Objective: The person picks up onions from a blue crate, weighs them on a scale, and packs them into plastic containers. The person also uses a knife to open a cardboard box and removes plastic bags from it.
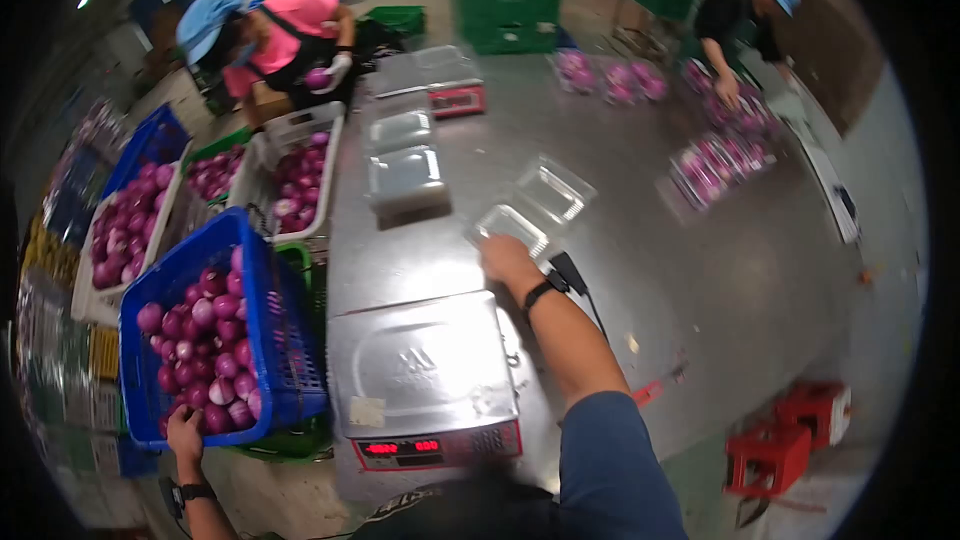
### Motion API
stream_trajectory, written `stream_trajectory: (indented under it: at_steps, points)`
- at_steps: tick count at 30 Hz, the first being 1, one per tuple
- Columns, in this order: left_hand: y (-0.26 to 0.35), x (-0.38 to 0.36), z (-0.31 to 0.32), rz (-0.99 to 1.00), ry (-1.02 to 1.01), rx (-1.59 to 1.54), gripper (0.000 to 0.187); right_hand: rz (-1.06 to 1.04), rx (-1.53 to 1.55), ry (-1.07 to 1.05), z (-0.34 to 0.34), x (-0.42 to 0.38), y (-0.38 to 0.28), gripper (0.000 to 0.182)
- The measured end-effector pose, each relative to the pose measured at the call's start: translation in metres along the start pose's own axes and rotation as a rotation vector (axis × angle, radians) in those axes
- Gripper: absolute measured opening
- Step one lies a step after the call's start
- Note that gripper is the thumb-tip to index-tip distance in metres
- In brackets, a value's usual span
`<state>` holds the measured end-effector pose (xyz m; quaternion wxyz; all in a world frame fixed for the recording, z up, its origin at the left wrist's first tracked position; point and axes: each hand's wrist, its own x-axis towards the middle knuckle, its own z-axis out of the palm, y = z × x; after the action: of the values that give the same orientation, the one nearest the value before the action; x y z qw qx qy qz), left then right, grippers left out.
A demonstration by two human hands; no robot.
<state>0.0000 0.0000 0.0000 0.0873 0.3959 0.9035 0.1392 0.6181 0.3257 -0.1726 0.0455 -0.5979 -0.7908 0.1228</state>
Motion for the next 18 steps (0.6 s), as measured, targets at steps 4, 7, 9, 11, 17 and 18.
stream_trajectory:
  at_steps: [4,7,9,11,17,18]
  points:
    - [0.0,0.021,-0.013,-0.015,0.102,0.028,0.029,-0.006,0.015,-0.001,0.002,0.031,-0.017,0.028]
    - [0.001,0.013,-0.009,-0.042,0.064,0.012,0.03,0.03,0.109,0.06,-0.005,0.016,-0.013,0.032]
    - [0.001,0.011,-0.011,0.028,0.094,0.047,0.03,0.027,0.153,0.08,-0.009,0.013,-0.013,0.036]
    - [0.004,0.011,-0.014,-0.006,0.07,0.067,0.031,0.054,0.179,-0.038,-0.01,0.014,-0.012,0.04]
    - [0.007,0.012,-0.017,-0.036,0.02,0.088,0.032,0.205,0.21,0.125,-0.022,0.012,-0.034,0.032]
    - [0.007,0.012,-0.017,0.002,0.028,0.098,0.033,0.196,0.13,0.202,-0.019,0.011,-0.037,0.032]
